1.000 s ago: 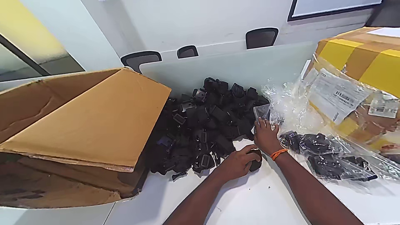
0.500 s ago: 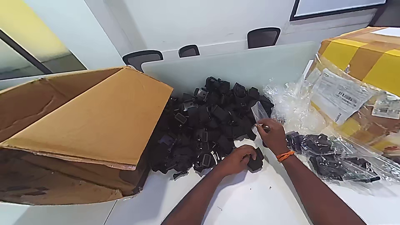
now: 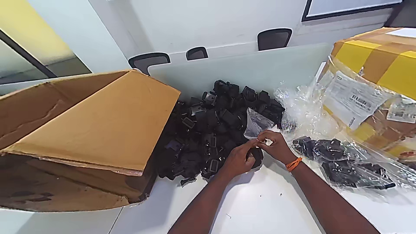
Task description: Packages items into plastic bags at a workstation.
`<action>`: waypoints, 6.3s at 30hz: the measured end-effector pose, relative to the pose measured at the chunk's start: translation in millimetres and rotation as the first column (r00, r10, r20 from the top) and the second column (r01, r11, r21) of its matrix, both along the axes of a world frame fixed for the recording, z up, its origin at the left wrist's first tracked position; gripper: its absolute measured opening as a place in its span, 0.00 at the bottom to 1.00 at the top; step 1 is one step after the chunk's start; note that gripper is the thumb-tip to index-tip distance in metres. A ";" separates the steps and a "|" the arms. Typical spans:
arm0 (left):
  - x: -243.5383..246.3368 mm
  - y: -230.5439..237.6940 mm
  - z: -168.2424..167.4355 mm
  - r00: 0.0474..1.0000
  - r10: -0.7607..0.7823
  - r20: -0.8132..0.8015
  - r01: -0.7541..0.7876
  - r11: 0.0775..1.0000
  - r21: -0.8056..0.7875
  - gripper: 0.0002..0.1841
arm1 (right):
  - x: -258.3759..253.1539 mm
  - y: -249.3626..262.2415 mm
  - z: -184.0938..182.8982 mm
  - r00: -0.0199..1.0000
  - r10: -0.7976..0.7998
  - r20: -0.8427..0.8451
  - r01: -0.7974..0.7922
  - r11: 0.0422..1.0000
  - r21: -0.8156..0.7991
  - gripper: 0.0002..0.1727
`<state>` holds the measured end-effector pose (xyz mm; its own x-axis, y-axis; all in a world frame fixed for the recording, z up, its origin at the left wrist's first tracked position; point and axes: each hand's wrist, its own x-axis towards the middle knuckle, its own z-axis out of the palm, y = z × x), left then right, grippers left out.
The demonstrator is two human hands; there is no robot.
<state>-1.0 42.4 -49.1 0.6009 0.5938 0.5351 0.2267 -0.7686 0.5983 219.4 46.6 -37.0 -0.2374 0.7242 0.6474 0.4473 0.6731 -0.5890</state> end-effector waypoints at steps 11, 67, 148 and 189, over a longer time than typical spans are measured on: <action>-1.9 -0.9 2.1 0.987 0.135 -0.090 -0.129 0.989 0.068 0.30 | -2.3 -1.7 -0.6 0.999 0.032 0.000 -0.032 0.996 0.081 0.08; -1.6 -5.2 9.8 0.931 0.164 0.327 -0.242 0.947 0.213 0.26 | -9.8 -16.3 17.3 0.935 -0.208 -0.287 0.303 0.889 0.344 0.19; -4.5 6.1 1.2 0.931 0.039 0.363 -0.055 0.998 0.033 0.08 | -21.0 -16.0 10.1 0.944 -0.288 0.161 0.246 0.940 0.238 0.11; -2.6 -0.1 20.4 0.750 0.232 0.620 -0.065 0.958 -0.279 0.07 | -7.7 -14.0 12.6 0.977 0.082 0.199 -0.079 0.997 -0.020 0.45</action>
